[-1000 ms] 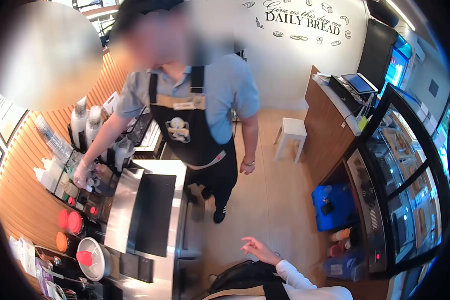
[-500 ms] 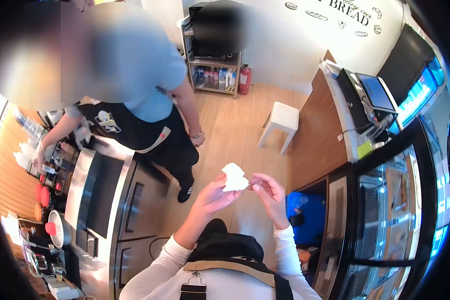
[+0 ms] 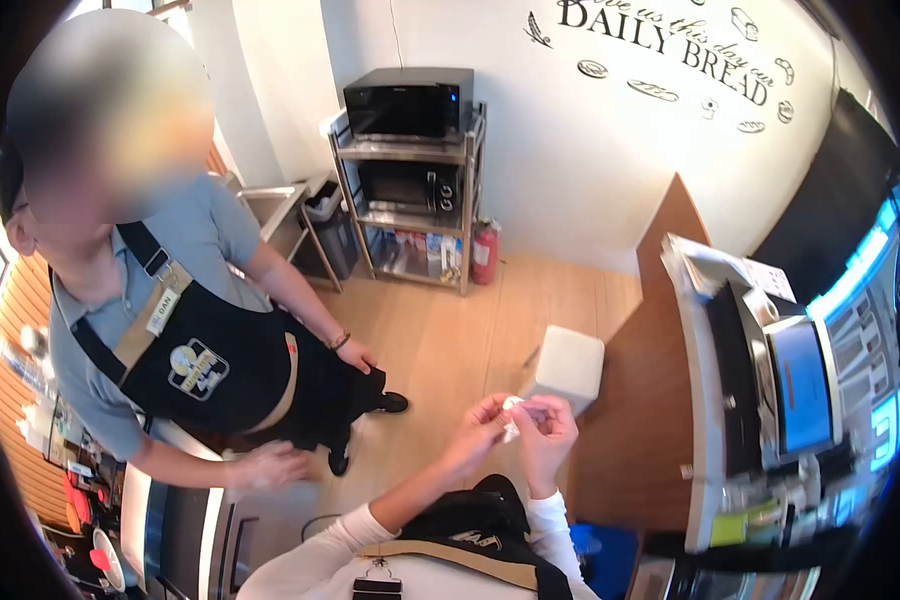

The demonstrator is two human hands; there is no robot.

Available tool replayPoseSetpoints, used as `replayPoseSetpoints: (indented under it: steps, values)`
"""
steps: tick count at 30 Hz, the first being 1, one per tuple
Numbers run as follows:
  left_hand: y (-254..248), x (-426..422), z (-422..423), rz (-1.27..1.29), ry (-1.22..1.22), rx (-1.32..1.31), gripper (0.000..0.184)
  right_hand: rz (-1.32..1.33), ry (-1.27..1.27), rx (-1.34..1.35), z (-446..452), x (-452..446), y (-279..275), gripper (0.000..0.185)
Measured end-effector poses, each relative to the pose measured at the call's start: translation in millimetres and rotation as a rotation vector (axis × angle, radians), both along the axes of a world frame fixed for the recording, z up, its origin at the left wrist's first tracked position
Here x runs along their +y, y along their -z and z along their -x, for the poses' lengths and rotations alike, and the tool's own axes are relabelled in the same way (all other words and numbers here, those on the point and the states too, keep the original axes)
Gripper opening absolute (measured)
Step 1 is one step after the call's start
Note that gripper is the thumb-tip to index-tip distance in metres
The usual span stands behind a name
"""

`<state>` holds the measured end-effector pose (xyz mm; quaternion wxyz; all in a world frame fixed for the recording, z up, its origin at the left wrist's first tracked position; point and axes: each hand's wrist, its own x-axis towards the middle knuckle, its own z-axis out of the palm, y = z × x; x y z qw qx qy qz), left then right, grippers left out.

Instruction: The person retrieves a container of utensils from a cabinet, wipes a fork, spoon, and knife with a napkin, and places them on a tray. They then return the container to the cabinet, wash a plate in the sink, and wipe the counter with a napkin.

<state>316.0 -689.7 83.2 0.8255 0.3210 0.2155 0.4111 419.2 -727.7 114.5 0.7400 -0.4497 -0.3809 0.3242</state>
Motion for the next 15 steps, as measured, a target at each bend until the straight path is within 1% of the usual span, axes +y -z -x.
replayPoseSetpoints:
  steps: [2,4,5,7,8,11,14,15]
  values:
    - [10,48,-18,0.012,-0.054,-0.038,0.025,-0.004,0.002,-0.225,-22,60,20,0.025]
    - [26,101,-31,0.087,-0.104,-0.045,0.029,-0.002,0.039,-0.440,-39,124,27,0.023]
    - [28,132,-41,0.128,-0.130,-0.061,0.031,0.036,0.038,-0.429,-47,159,26,0.022]
    - [23,186,-49,0.060,-0.200,0.001,0.031,0.136,0.009,-0.408,-56,220,24,0.021]
    - [21,208,-49,0.036,-0.245,0.039,0.032,0.190,-0.075,-0.427,-61,250,26,0.016]
    - [34,279,-37,-0.082,-0.377,0.277,0.030,0.395,-0.535,-0.212,-72,335,55,0.016]
    - [22,325,-6,-0.059,-0.602,0.381,0.024,0.401,-0.746,-0.046,-41,398,34,0.017]
    - [20,341,1,-0.076,-0.682,0.424,0.022,0.373,-0.787,-0.113,-31,419,33,0.017]
